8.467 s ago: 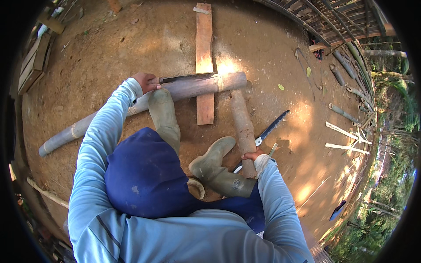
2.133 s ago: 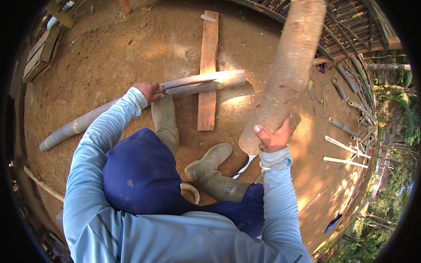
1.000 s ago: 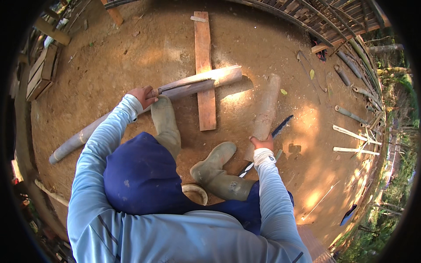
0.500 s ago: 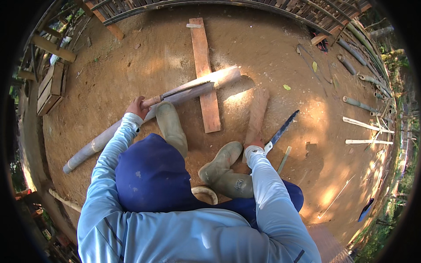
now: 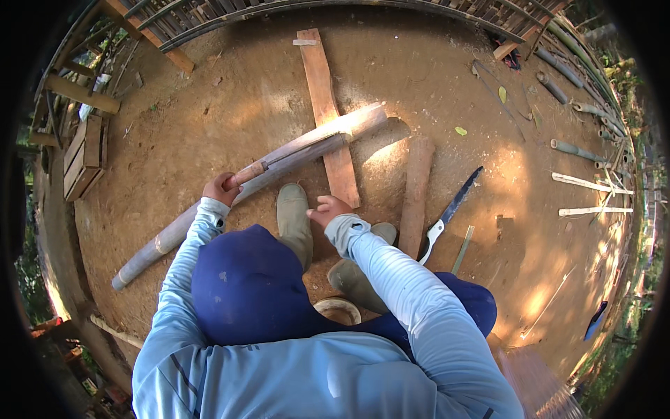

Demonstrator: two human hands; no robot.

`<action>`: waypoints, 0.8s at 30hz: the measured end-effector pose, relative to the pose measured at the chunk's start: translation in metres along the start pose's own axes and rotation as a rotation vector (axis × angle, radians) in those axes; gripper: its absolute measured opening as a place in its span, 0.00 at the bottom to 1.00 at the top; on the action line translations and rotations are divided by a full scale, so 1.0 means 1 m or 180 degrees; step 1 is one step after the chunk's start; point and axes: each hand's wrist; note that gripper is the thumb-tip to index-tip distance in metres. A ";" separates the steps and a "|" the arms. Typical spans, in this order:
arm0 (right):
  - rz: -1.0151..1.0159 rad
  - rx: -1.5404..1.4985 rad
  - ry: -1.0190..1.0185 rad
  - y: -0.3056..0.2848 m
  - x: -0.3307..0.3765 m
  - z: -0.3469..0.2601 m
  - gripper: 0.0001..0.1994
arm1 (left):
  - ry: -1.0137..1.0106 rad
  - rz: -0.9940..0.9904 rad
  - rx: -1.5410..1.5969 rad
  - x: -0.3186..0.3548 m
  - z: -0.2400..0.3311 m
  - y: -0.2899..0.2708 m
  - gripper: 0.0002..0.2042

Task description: The person uses a machete and a wooden mallet to split a long bamboo pole into thin strips. They position the bamboo on a wooden support, strike the machete blade with the mallet to drive it into the bamboo, and then pry the split sections apart to create flat slats.

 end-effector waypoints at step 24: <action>0.1199 -0.5056 0.0530 -0.019 -0.092 -0.055 0.21 | 0.0262 -0.0662 -0.1604 -0.019 0.016 0.081 0.44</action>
Point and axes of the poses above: each hand's wrist, its own x-axis away from the middle knuckle, its own y-axis out of the palm, z = x × y, and after that the axes turned 2 degrees about x, right-handed
